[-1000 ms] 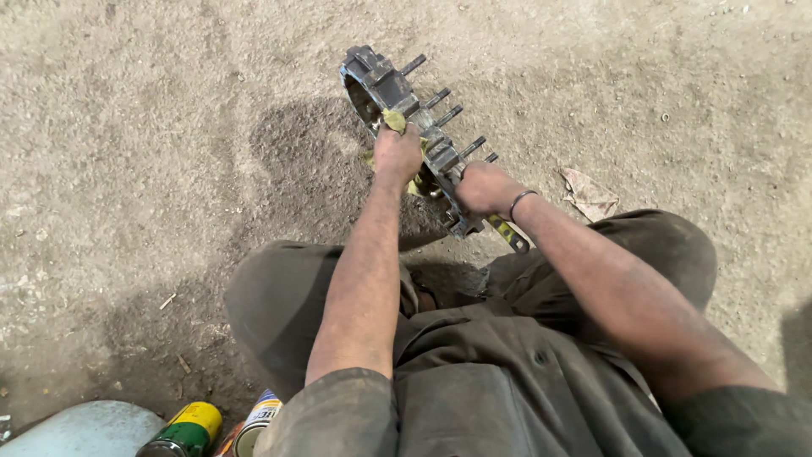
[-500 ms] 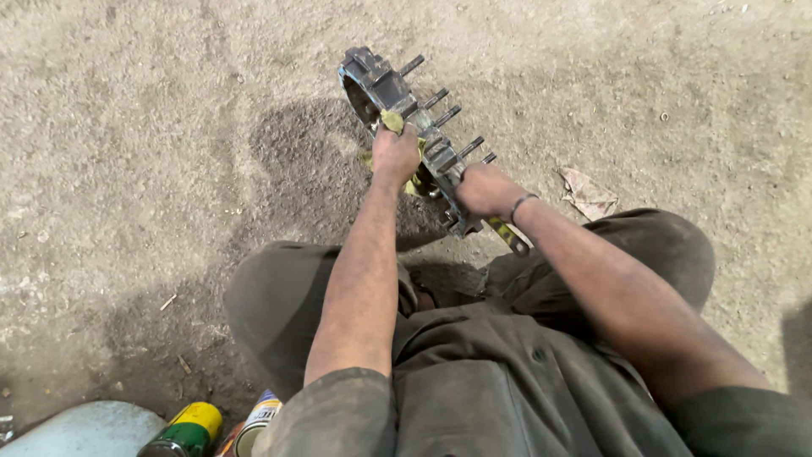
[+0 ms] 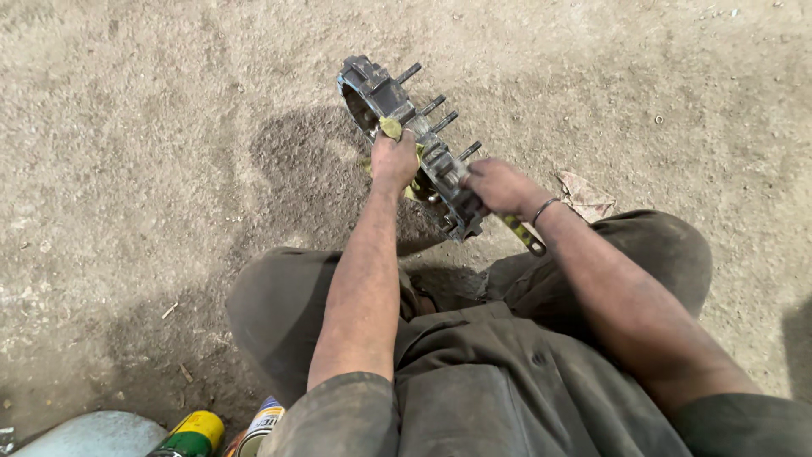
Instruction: The person sits on the ground and scrubs a metal mechanical part with a yellow cloth and a small brush. The person repeatedly wipes and scrubs the part, turning it over to clean different surfaces.
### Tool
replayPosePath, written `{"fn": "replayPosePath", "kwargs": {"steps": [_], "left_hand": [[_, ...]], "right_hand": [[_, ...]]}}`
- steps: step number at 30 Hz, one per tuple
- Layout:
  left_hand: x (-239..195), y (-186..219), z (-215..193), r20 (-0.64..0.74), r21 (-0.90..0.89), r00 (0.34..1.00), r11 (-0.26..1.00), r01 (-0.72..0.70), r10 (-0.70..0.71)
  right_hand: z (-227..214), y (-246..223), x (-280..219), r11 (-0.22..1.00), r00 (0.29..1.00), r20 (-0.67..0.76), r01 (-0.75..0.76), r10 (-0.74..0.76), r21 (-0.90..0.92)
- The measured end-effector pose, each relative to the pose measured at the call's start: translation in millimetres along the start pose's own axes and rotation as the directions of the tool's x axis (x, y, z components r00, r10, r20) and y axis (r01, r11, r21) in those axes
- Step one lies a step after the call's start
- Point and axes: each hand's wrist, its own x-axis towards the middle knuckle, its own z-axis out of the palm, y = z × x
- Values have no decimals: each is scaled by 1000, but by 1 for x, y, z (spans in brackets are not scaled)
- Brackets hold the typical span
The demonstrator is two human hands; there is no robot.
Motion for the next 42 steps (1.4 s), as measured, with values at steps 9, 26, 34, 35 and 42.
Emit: {"fn": "replayPosePath", "kwargs": {"steps": [9,26,34,35,42], "left_hand": [[-10,25,-8,15,-30,946,946,324,-324],[-45,73,33,269,193,933,936,-294,238],[-35,45,37,417,426,799,683,-593,434],[-34,44,34,420,415,796,687,-596,436],[-39,64,28,408,522,852,682,-512,328]], "right_hand": [[4,21,11,845,935,-78,-274,346,459],[20,41,26,893,960,-202,-86,192,441],[36,58,36,844,980,-175,10,99,537],[34,57,35,844,980,-181,27,83,535],[8,35,12,860,987,-52,-108,154,499]]}}
